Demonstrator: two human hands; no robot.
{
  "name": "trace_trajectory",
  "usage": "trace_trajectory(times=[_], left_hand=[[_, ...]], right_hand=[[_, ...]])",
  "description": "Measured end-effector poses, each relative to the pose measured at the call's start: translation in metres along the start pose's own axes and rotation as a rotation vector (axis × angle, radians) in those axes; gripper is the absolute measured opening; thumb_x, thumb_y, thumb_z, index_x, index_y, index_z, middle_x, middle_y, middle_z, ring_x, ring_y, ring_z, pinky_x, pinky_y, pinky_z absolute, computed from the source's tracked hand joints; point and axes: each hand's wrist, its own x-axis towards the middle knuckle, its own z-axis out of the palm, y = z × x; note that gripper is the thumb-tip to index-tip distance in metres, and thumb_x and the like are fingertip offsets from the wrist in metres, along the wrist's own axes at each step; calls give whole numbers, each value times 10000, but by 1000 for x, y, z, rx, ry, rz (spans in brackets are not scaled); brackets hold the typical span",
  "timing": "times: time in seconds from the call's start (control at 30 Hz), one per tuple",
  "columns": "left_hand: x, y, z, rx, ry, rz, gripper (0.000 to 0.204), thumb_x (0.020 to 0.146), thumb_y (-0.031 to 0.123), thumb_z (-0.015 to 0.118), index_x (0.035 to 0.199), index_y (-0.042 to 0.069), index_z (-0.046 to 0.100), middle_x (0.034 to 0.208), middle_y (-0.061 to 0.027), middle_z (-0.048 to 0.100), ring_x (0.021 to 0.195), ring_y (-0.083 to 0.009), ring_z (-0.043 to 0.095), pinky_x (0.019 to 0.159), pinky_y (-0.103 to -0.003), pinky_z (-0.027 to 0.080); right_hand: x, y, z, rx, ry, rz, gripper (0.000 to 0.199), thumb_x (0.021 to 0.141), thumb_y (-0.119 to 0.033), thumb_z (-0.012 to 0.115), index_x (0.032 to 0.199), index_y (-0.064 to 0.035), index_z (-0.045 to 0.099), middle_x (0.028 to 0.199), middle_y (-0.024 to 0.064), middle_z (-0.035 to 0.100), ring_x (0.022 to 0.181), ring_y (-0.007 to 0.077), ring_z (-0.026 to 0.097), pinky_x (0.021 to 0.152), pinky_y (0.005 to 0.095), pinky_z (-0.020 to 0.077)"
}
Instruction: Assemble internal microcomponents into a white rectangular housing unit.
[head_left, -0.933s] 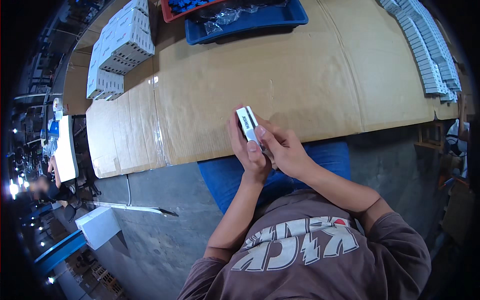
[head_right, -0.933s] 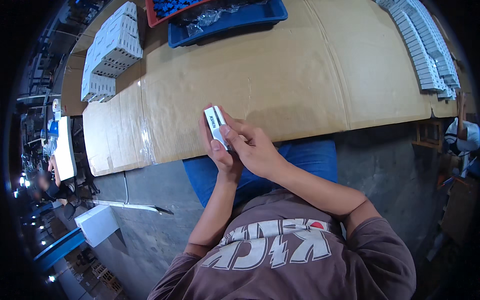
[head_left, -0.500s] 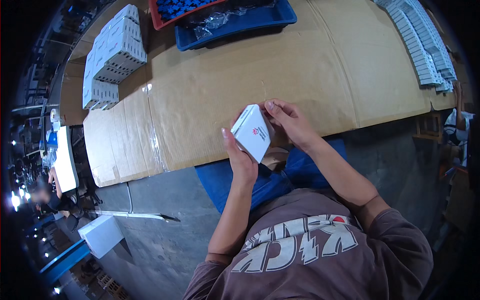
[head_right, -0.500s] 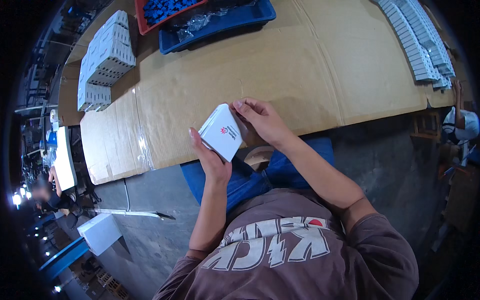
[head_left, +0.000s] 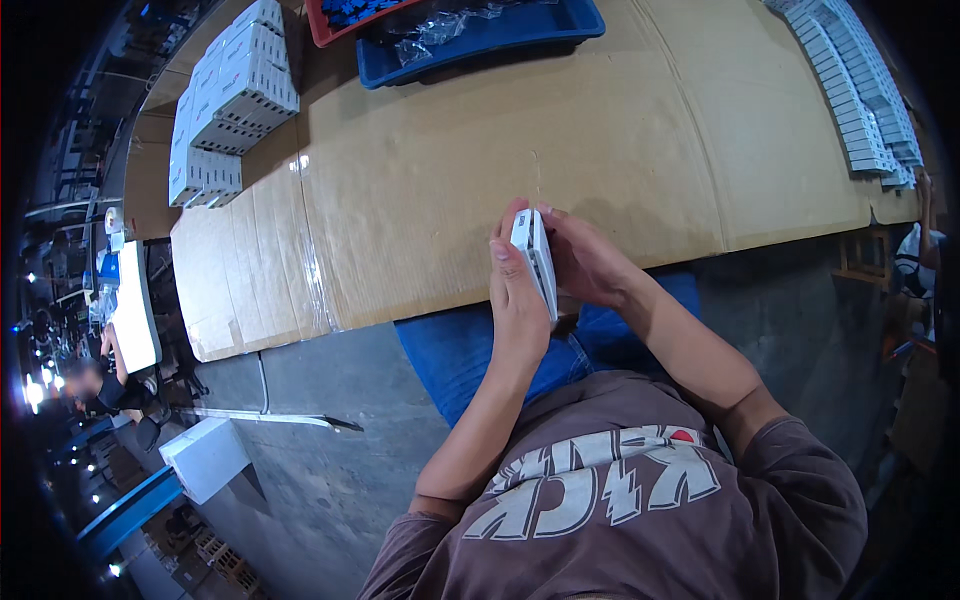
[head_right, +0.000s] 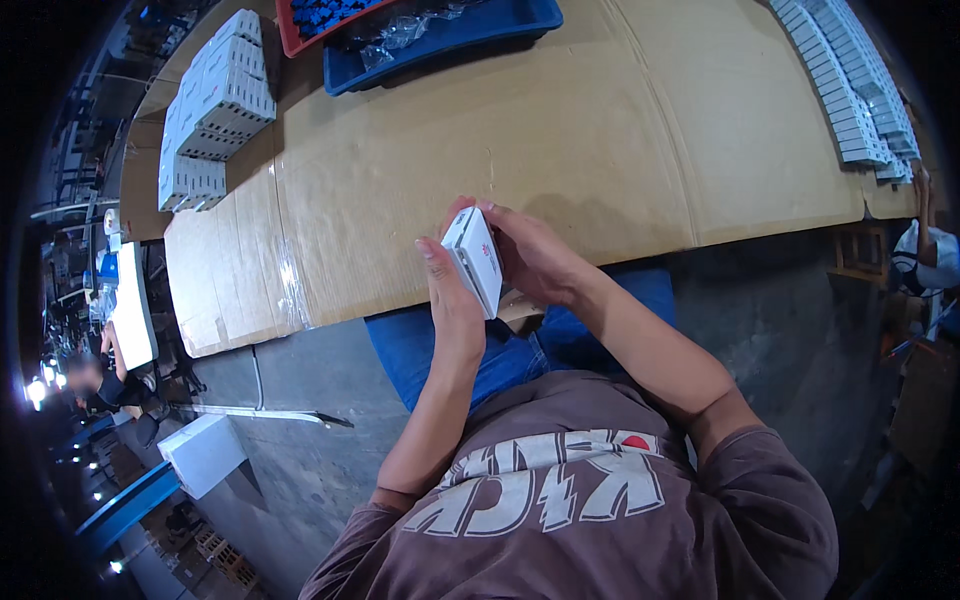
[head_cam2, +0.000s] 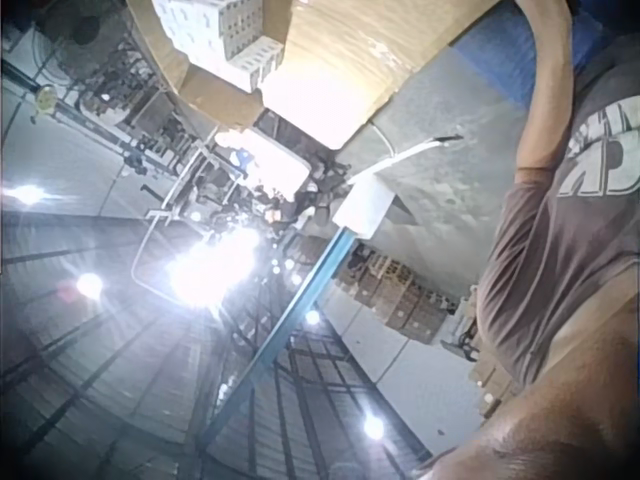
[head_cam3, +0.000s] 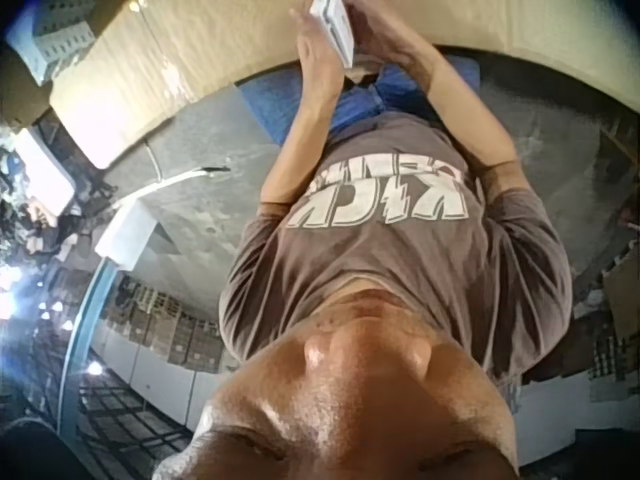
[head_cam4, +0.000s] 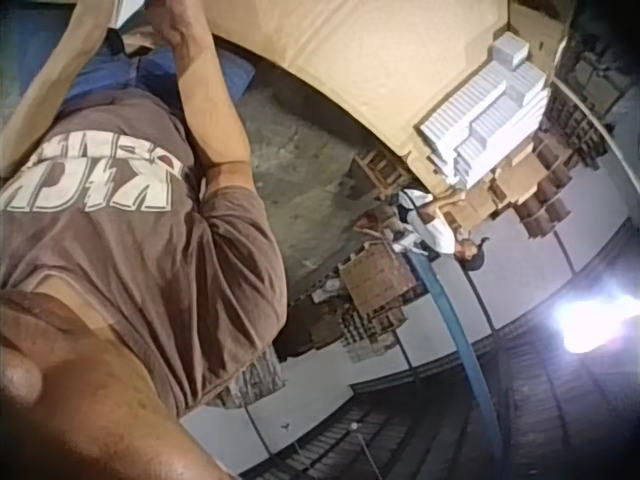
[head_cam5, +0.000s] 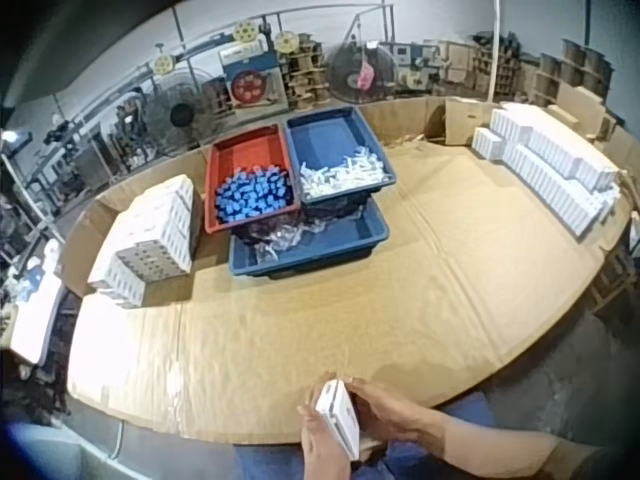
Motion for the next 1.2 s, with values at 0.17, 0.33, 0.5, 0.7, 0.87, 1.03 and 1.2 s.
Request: trace_trajectory(times=[0.17, 0.33, 0.5, 0.7, 0.87, 1.03, 1.2], left_hand=[[-1, 1, 2, 100, 47, -15, 727, 1136, 562, 218, 1510, -19, 447, 1416, -153, 514, 1362, -250, 489, 1157, -354, 367], [0, 8, 5, 60, 59, -67, 704, 1140, 551, 247, 1480, -22, 475, 1363, -152, 552, 1321, -244, 526, 1138, -339, 386], [5, 4, 3, 14, 91, -98, 715, 1135, 566, 265, 1492, -21, 464, 1359, -155, 574, 1307, -240, 541, 1127, -338, 405], [7, 8, 2, -31, 86, -105, 744, 1125, 591, 274, 1531, -12, 432, 1399, -168, 561, 1320, -246, 537, 1131, -347, 407], [7, 18, 2, -87, 82, -175, 759, 1120, 609, 268, 1538, -5, 420, 1407, -164, 557, 1314, -244, 541, 1133, -352, 405], [8, -4, -2, 141, 38, 151, 811, 1101, 637, 270, 1557, -24, 380, 1427, -223, 526, 1346, -335, 490, 1166, -424, 352], [10, -12, -12, 589, 40, 621, 1045, 1003, 779, 297, 1551, -110, 322, 1421, -300, 493, 1243, -448, 476, 1101, -531, 331]], right_hand=[[1, 8, -3, 65, -46, 0, 482, 1100, -506, 494, 1356, -114, 606, 1260, 62, 672, 1169, 197, 635, 1033, 414, 496], [1, 11, -4, 24, -32, 21, 518, 1083, -541, 502, 1378, -124, 586, 1321, 95, 633, 1204, 232, 613, 1032, 454, 510], [2, 10, -2, 64, -31, 49, 479, 1088, -528, 503, 1348, -139, 606, 1309, 78, 645, 1185, 218, 621, 1012, 450, 522], [3, 9, 5, 56, 37, 15, 476, 1071, -538, 547, 1234, -111, 679, 1183, 64, 708, 1075, 193, 663, 956, 422, 548], [3, 7, 9, 28, 60, 16, 550, 1075, -564, 515, 1234, -60, 665, 1132, 88, 713, 1030, 210, 690, 916, 417, 559], [3, 7, 7, -29, 113, -47, 527, 1058, -556, 565, 1202, -61, 673, 1077, 55, 713, 1007, 169, 680, 859, 372, 558], [-10, -3, 22, -302, 195, -196, 485, 1046, -528, 613, 1191, -69, 673, 1064, 27, 701, 992, 122, 661, 874, 328, 538]])
